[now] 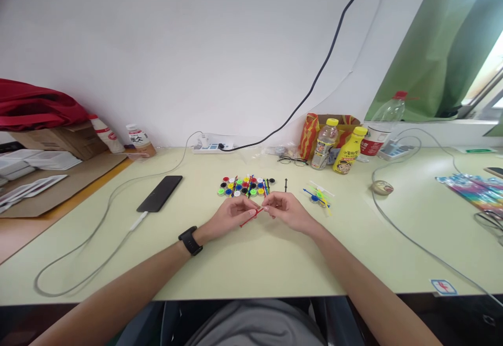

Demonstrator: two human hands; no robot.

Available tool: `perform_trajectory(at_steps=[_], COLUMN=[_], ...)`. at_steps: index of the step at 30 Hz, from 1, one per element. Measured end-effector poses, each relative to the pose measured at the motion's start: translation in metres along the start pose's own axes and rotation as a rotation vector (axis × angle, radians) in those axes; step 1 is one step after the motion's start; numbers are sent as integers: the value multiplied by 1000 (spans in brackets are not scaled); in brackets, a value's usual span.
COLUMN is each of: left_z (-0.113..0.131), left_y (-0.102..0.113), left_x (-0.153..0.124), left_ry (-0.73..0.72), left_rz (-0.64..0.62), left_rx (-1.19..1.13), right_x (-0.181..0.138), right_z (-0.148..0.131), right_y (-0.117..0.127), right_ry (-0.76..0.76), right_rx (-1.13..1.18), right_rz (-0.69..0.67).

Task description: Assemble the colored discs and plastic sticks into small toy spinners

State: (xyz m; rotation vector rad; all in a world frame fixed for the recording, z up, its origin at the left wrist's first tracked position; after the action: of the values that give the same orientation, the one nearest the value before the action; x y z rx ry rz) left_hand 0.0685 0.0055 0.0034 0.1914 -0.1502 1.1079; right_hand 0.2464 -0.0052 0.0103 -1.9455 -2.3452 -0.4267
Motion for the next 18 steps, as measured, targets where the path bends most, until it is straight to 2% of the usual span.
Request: perform_trajectory(at_steps=[4, 10, 14, 18], left_z=[-7, -6, -6, -9], left_y=[-1, 7, 10, 11], left_x=[1, 5, 7, 8], left_ry=[99, 107, 110, 113], left_rz=[-52, 74, 148, 154], left_rx=[-110, -117, -135, -142], right_x=[3, 2, -4, -6], right_z=[4, 3, 0, 0], right_y=[5, 11, 1, -2], right_ry=[20, 123, 155, 115], right_rx=[7, -179, -177, -138], right_rz=[52, 203, 160, 160])
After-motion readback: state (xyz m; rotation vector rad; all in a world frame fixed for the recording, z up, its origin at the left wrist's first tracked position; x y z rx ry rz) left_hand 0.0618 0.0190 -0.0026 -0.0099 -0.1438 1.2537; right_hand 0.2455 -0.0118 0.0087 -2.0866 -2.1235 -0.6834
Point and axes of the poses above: each hand's wrist, its own x-axis towards the middle knuckle, its own y-axis out of the back of the hand, z = x × y, the point moved 6 cm from there along x, towards the middle knuckle, and after that the axes turned 12 degrees about z, right-handed, at the moved point
